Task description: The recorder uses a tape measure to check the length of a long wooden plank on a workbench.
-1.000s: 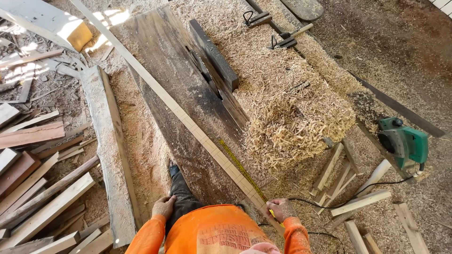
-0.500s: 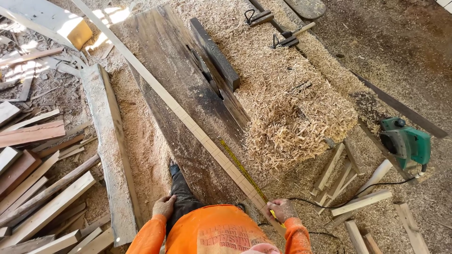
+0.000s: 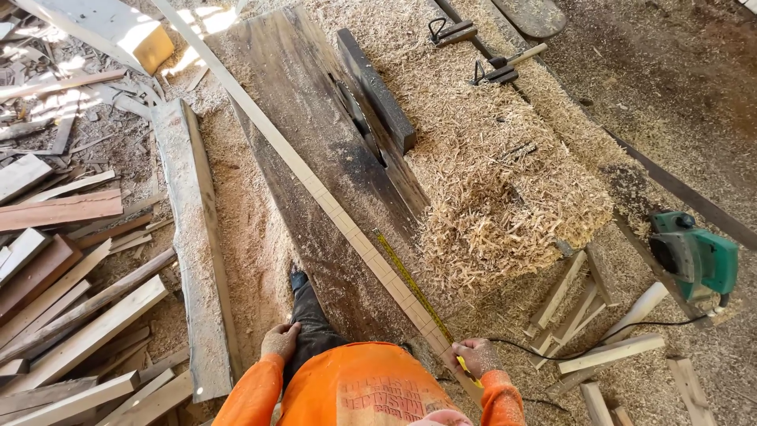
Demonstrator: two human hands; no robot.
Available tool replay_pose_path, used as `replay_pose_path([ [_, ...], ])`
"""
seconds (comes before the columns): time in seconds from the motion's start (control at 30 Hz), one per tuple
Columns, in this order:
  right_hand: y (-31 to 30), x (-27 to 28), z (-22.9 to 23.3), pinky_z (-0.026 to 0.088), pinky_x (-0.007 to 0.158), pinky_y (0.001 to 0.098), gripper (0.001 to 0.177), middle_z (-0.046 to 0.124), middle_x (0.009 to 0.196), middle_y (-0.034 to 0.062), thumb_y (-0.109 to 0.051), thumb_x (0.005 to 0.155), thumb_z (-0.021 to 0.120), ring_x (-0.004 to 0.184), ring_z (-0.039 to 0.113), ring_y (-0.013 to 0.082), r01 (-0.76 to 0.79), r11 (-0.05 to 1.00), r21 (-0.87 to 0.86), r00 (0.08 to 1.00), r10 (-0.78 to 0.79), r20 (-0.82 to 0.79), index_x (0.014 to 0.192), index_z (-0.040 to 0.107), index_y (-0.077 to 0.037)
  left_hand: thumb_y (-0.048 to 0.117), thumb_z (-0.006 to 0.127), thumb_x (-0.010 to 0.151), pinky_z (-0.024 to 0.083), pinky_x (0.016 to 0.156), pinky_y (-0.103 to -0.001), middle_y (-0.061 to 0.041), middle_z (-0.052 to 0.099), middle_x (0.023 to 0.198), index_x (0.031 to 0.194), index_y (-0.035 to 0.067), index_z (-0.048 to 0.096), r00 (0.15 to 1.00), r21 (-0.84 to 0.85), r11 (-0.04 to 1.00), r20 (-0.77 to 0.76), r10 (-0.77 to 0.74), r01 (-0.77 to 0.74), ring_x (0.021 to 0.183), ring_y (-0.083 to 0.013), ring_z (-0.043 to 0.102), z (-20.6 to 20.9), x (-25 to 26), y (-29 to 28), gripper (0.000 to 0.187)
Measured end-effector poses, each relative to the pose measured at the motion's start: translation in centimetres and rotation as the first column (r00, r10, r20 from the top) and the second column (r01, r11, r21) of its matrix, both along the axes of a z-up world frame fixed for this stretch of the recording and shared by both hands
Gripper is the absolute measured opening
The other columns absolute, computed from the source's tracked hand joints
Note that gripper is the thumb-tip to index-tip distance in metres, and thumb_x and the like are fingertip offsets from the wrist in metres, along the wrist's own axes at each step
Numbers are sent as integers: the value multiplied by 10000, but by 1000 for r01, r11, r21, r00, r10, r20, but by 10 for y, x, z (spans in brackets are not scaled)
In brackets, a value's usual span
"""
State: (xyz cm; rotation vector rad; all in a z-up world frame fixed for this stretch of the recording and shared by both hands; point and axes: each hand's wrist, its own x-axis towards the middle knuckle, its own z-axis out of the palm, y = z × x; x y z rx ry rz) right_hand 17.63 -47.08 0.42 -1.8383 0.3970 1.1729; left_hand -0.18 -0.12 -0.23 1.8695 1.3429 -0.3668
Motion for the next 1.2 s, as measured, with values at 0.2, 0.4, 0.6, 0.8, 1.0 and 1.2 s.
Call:
replay_pose_path([
  [0.2, 2, -1, 7, 612, 630, 334, 275, 777, 758, 96, -222, 958, 663, 681, 717, 170, 2, 1000, -6, 1000, -2, 7, 837, 774, -2, 524, 689, 889, 531, 1015, -399, -150, 790, 1166, 1211, 112, 788, 1000, -6, 1000, -20, 13, -13, 1103, -289, 740, 0, 1, 0, 532],
  [0.4, 4, 1, 16, 621, 642, 329, 292, 786, 761, 87, -230, 959, 664, 689, 729, 154, -52, 998, -36, 998, 53, 39, 835, 782, 8, 529, 695, 887, 534, 1011, -401, -153, 791, 1163, 1200, 102, 791, 1000, 2, 1000, -4, -1, 1, 1103, -293, 740, -1, 0, 2, 539],
  [0.6, 1, 0, 3, 629, 657, 342, 276, 793, 769, 94, -225, 953, 660, 703, 738, 169, -38, 999, -13, 999, 38, 29, 850, 782, 0, 520, 696, 878, 537, 1005, -402, -155, 790, 1165, 1199, 103, 795, 1000, 2, 1000, 8, 5, -5, 1098, -296, 744, -1, 0, 2, 535],
  [0.8, 4, 0, 15, 621, 664, 337, 282, 800, 786, 93, -237, 956, 659, 704, 733, 165, -71, 995, -69, 997, 74, 34, 870, 792, -3, 522, 692, 886, 539, 1002, -400, -168, 790, 1157, 1206, 98, 786, 1000, 14, 1000, 0, -20, 20, 1095, -299, 744, -5, -1, 4, 540],
  [1.0, 4, 0, 14, 625, 645, 339, 266, 795, 784, 103, -225, 952, 677, 697, 736, 168, -17, 999, -46, 1000, 18, 8, 882, 785, 8, 519, 693, 889, 547, 995, -402, -174, 792, 1152, 1208, 77, 783, 1000, 8, 1000, 0, -17, 17, 1088, -305, 748, -8, -1, 5, 553],
  [1.2, 6, -1, 17, 616, 644, 334, 272, 792, 785, 103, -228, 954, 678, 696, 729, 174, -30, 997, -71, 999, 31, 17, 873, 787, 8, 521, 673, 904, 531, 1014, -406, -162, 778, 1192, 1235, 86, 772, 999, -17, 1000, -32, -19, 18, 1113, -306, 735, 0, 2, 4, 556],
])
